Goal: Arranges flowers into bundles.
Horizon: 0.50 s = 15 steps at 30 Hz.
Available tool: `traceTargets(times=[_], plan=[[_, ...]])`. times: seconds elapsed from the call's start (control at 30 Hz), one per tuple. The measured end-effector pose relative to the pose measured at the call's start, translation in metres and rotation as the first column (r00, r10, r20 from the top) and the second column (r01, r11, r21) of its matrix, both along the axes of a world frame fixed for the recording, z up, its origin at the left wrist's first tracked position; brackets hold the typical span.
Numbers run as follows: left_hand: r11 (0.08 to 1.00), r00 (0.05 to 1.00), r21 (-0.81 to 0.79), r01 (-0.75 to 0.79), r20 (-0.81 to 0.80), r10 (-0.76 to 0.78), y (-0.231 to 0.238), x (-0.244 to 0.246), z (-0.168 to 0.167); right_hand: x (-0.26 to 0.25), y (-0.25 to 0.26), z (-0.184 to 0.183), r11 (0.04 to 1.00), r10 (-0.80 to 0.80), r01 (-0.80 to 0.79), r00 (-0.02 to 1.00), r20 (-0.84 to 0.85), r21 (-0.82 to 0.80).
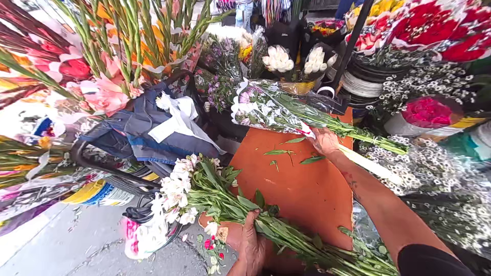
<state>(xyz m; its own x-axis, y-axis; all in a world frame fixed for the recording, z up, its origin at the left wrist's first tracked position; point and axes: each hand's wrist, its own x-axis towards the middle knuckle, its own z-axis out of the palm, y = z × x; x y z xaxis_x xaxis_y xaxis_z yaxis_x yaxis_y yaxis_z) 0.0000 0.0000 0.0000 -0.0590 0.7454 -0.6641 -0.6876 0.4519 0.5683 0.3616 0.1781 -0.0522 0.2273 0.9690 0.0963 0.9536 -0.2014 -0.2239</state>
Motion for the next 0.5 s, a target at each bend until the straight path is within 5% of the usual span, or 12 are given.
traceTargets(times=[0.2,0.33,0.5], plan=[[0.994,0.994,0.091,0.052,0.096,-0.061,0.03,0.048,0.034,0.041,0.045,0.013,0.968,0.045,-0.033,0.998,0.043,-0.249],[0.979,0.986,0.164,0.123,0.096,-0.14,0.07,0.102,0.005,0.047,0.038,0.044,0.983,0.14,-0.141,0.99,-0.022,-0.118],[0.851,0.852,0.053,0.523,-0.009,-0.523,0.068,0.097,-0.02,0.009,-0.022,0.107,0.968,0.206,-0.248,0.87,-0.449,-0.037]])
